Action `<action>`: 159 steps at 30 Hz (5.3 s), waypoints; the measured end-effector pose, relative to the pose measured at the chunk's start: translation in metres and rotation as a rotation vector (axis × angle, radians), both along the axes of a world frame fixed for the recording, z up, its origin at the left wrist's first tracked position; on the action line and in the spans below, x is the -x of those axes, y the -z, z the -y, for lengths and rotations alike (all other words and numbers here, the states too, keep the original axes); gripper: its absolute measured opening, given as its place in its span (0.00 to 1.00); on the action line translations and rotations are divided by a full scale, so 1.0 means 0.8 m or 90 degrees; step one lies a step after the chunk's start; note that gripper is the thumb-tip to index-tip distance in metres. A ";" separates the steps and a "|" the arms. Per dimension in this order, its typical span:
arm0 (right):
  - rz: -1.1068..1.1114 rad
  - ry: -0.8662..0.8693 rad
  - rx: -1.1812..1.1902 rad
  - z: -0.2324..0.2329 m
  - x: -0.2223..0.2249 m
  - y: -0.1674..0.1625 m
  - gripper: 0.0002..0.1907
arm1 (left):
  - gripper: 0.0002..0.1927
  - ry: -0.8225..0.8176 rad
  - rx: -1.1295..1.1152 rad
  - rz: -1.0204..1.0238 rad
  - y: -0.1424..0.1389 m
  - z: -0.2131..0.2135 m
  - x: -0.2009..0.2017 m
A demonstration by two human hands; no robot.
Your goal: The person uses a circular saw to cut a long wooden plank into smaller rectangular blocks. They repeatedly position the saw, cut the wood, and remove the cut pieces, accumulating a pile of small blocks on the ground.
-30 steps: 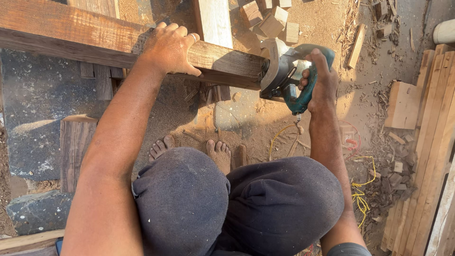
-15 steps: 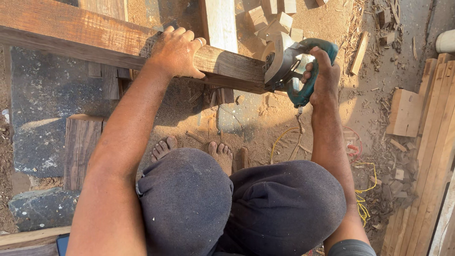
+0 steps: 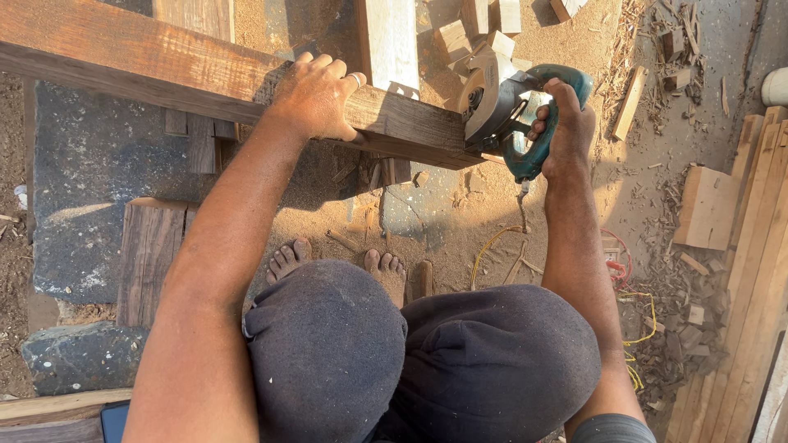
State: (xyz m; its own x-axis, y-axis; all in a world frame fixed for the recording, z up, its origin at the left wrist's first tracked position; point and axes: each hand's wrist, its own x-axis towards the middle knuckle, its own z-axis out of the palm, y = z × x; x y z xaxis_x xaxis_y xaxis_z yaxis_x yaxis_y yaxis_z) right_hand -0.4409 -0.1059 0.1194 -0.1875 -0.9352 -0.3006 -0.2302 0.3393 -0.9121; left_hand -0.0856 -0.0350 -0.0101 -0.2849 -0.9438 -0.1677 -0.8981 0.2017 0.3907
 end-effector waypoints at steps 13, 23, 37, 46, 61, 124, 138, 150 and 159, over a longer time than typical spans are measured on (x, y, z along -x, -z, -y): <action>0.016 0.016 -0.008 0.011 0.013 0.009 0.18 | 0.58 0.004 0.012 0.018 -0.003 -0.007 0.006; 0.031 0.024 -0.005 0.004 0.021 0.015 0.16 | 0.58 -0.002 0.021 0.032 0.003 -0.020 0.018; 0.091 0.010 0.126 -0.089 0.032 0.022 0.19 | 0.57 0.006 -0.009 0.099 -0.001 -0.027 0.014; 0.101 -0.005 0.064 -0.155 0.037 -0.040 0.19 | 0.57 -0.003 -0.015 0.085 -0.019 -0.034 0.025; 0.474 0.435 -0.124 -0.246 0.174 0.094 0.10 | 0.59 -0.076 -0.253 0.034 -0.034 0.043 0.014; -0.112 -0.019 0.726 -0.032 0.055 0.027 0.33 | 0.35 -0.157 0.173 -0.034 0.067 0.016 -0.005; -0.190 0.007 0.652 -0.008 0.060 0.049 0.24 | 0.32 -0.118 0.235 -0.053 0.070 0.014 -0.010; -0.402 -0.065 0.376 0.046 0.099 0.115 0.26 | 0.33 -0.129 0.186 -0.045 0.066 0.021 -0.008; -0.381 -0.114 0.140 -0.012 0.040 0.178 0.31 | 0.33 -0.139 0.239 -0.031 0.061 0.011 -0.006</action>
